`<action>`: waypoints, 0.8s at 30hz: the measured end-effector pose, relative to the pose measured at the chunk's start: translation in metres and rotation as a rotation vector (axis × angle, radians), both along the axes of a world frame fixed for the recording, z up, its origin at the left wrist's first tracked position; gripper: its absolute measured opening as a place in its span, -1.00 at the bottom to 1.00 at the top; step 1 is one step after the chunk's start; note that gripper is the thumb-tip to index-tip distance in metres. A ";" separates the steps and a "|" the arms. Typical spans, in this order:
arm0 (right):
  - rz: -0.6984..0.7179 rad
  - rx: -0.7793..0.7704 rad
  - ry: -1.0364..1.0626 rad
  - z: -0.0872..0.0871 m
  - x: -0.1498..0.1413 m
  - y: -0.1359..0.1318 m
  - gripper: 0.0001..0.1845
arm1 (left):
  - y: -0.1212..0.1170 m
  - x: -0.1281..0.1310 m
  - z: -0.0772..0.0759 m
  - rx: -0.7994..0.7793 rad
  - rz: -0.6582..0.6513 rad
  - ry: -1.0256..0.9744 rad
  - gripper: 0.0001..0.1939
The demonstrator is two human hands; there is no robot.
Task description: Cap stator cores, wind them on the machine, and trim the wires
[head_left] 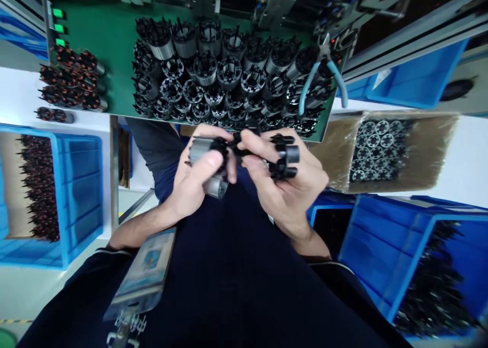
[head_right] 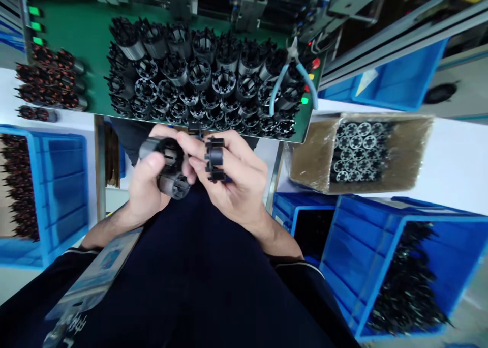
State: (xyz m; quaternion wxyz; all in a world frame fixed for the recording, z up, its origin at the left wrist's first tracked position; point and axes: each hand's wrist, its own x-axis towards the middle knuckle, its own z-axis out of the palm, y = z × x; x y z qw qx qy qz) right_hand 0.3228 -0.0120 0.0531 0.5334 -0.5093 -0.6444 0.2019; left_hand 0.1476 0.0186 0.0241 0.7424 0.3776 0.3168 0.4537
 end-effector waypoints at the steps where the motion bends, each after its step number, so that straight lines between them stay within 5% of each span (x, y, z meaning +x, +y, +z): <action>1: 0.034 -0.009 -0.023 0.004 0.004 -0.003 -0.50 | 0.003 0.001 0.004 -0.027 0.066 0.008 -0.59; 6: 0.228 -0.026 -0.017 0.018 0.010 -0.015 -0.36 | 0.011 0.003 0.028 -0.070 0.285 0.001 -0.55; 12: 0.229 -0.074 0.007 0.014 0.002 -0.013 -0.46 | 0.002 0.005 0.035 -0.065 0.363 0.119 -0.15; 24: 0.280 -0.024 -0.045 0.006 -0.017 0.012 -0.51 | 0.000 -0.023 0.035 -0.043 0.435 0.010 -0.26</action>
